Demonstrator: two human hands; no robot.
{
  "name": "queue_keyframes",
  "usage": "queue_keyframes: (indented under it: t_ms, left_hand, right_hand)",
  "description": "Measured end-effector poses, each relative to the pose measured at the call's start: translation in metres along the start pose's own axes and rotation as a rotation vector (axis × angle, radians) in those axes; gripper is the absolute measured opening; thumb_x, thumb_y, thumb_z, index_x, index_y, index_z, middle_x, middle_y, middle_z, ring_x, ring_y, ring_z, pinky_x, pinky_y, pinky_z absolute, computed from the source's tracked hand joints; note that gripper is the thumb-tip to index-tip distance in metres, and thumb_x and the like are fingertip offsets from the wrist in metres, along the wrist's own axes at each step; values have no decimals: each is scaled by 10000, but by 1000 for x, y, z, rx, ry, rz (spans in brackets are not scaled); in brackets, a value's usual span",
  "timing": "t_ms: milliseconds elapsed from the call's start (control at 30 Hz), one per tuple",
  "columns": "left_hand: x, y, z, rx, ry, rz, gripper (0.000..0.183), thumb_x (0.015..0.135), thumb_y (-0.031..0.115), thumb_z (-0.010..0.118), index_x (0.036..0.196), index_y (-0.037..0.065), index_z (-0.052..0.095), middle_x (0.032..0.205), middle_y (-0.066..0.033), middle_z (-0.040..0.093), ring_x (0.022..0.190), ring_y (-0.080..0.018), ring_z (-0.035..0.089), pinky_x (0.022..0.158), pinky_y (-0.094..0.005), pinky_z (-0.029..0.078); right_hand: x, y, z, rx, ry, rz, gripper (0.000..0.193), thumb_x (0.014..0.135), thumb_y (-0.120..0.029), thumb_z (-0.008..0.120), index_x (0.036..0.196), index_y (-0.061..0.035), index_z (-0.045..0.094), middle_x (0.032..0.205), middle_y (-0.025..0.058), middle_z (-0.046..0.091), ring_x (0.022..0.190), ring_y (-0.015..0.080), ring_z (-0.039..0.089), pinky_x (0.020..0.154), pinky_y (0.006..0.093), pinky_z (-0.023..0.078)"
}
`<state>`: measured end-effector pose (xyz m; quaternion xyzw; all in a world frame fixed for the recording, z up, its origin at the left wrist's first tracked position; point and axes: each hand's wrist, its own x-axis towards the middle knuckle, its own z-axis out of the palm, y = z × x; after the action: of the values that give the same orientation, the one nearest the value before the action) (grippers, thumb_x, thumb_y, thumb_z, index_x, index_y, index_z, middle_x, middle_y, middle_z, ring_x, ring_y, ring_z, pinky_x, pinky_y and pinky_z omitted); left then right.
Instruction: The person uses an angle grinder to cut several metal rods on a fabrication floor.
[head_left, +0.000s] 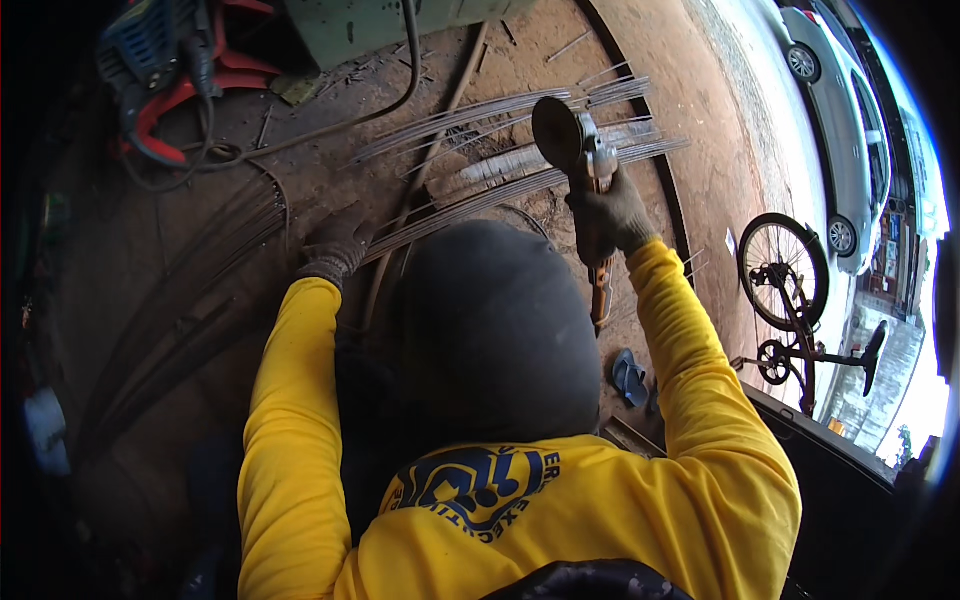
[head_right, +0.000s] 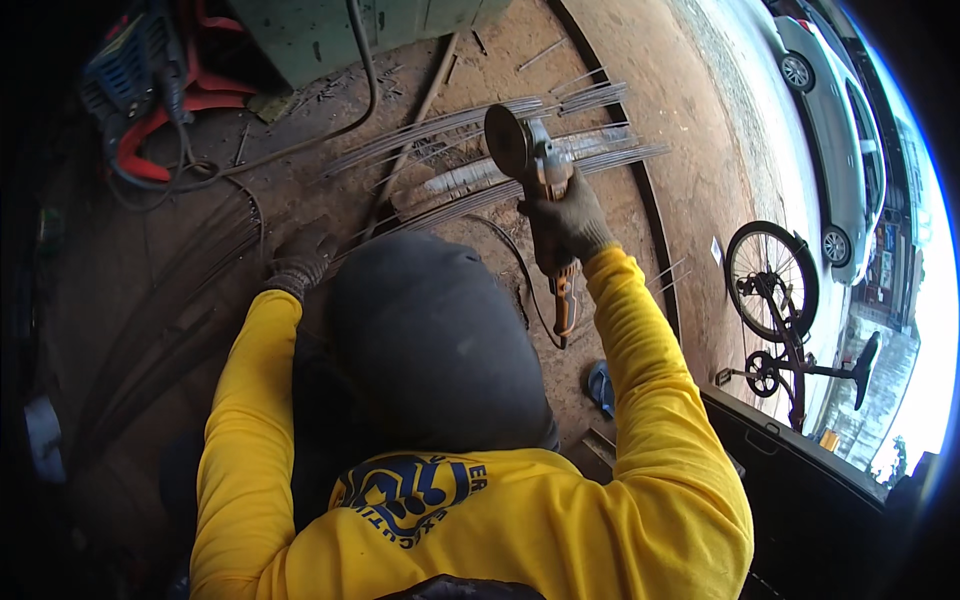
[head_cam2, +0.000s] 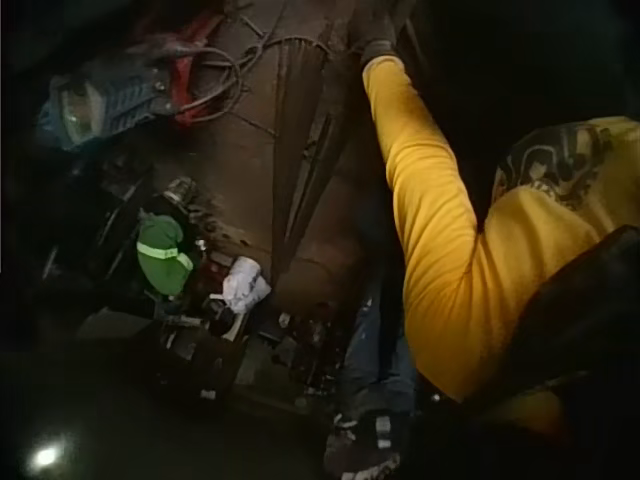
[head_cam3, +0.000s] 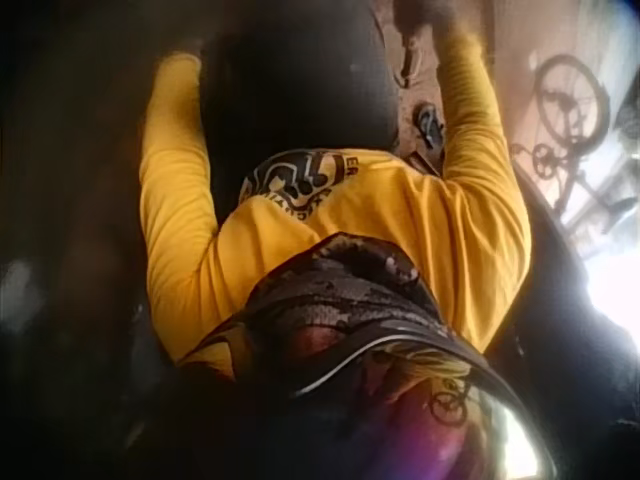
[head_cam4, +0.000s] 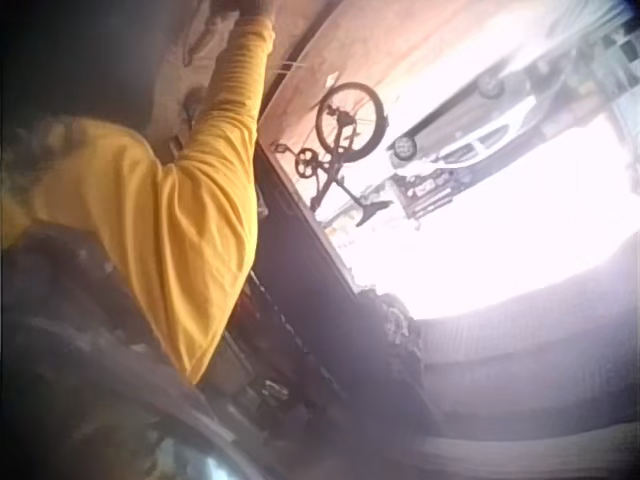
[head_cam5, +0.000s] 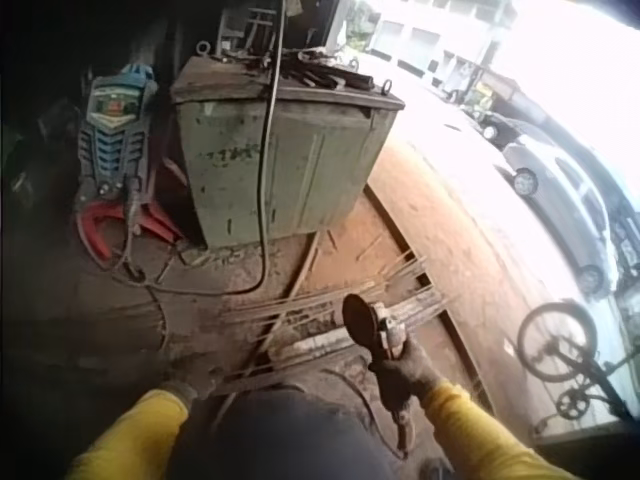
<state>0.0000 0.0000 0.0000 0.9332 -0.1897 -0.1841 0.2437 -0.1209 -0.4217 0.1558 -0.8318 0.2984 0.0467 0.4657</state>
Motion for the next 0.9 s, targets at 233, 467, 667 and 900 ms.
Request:
queue_keyframes:
  t_ms: [233,467,667,900]
  left_hand:
    - [30,34,7,52,-338,-194,493,1000,472,500,1300,106,636,1325,-198,637,1261,-410,574,1083,-476,436]
    - [44,23,28,154,-480,-262,547,985,546,426,1154,115,718,1225,-198,685,1172,-434,621,1014,-507,474]
    - [40,44,22,185,-460,-321,635,1009,590,397,1274,86,680,1319,-215,646,1260,-423,579,1082,-481,443]
    - [45,52,19,245,-489,-415,673,1014,603,384,1297,60,665,1351,-229,623,1274,-431,565,1091,-492,435]
  right_hand:
    - [-15,79,7,11,101,262,736,652,-246,917,1250,-10,562,1084,136,699,941,228,676,859,383,560]
    - [-21,66,19,4,94,341,694,683,-231,910,1265,-22,595,1103,116,710,972,225,688,885,375,552]
    - [-27,66,16,-62,57,452,850,647,-405,884,1334,-40,541,1208,186,689,1120,328,673,987,414,520]
    - [-40,54,14,2,72,430,827,652,-396,871,1324,-40,547,1178,191,689,1105,336,669,987,417,519]
